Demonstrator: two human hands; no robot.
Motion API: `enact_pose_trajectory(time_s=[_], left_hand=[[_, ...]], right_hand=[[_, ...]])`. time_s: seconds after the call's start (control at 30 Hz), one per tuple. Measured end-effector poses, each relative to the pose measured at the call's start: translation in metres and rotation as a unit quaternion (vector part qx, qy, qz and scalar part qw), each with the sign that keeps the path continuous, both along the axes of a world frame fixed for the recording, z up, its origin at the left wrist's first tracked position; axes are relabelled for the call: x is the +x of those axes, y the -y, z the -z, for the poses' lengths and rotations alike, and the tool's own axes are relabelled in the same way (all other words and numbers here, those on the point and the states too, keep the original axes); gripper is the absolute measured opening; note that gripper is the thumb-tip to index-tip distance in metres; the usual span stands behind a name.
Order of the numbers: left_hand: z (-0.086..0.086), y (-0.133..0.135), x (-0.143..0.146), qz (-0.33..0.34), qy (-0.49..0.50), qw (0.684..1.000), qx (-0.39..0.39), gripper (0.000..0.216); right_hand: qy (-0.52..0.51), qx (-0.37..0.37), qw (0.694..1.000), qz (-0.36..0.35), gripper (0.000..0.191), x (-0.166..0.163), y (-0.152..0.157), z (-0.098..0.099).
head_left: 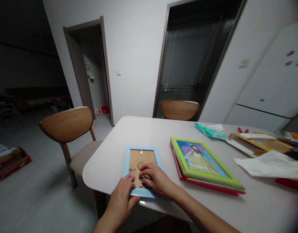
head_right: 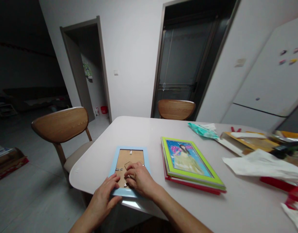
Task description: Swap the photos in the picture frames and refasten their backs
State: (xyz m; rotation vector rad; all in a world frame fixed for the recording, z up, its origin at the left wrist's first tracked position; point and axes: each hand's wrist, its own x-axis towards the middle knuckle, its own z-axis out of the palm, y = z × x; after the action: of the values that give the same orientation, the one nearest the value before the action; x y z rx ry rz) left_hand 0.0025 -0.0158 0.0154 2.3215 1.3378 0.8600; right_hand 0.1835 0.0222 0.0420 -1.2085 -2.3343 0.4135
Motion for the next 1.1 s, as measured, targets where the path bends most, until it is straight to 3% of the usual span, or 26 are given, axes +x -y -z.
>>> enact_pose_trajectory(time_s=[0.3,0.77,0.9,1.1], left_hand=[[0.006,-0.002,0.0,0.004,0.007,1.0,-0.001,0.04],[0.0,0.001,0.002,0.0,-0.008,1.0,-0.005,0.035],[-0.004,0.002,0.002,-0.009,-0.004,1.0,-0.014,0.028],[-0.008,0.002,0.003,-0.003,-0.009,0.999,-0.033,0.022]], right_hand=[[0.056,0.05,0.993,0.093,0.017,-0.041,-0.032,0.008],[0.05,0.053,0.983,0.166,0.02,-0.054,-0.042,0.017],[0.043,0.046,0.987,0.145,0.021,-0.036,-0.041,0.008],[0.068,0.032,0.983,0.168,0.025,0.025,-0.028,0.003]])
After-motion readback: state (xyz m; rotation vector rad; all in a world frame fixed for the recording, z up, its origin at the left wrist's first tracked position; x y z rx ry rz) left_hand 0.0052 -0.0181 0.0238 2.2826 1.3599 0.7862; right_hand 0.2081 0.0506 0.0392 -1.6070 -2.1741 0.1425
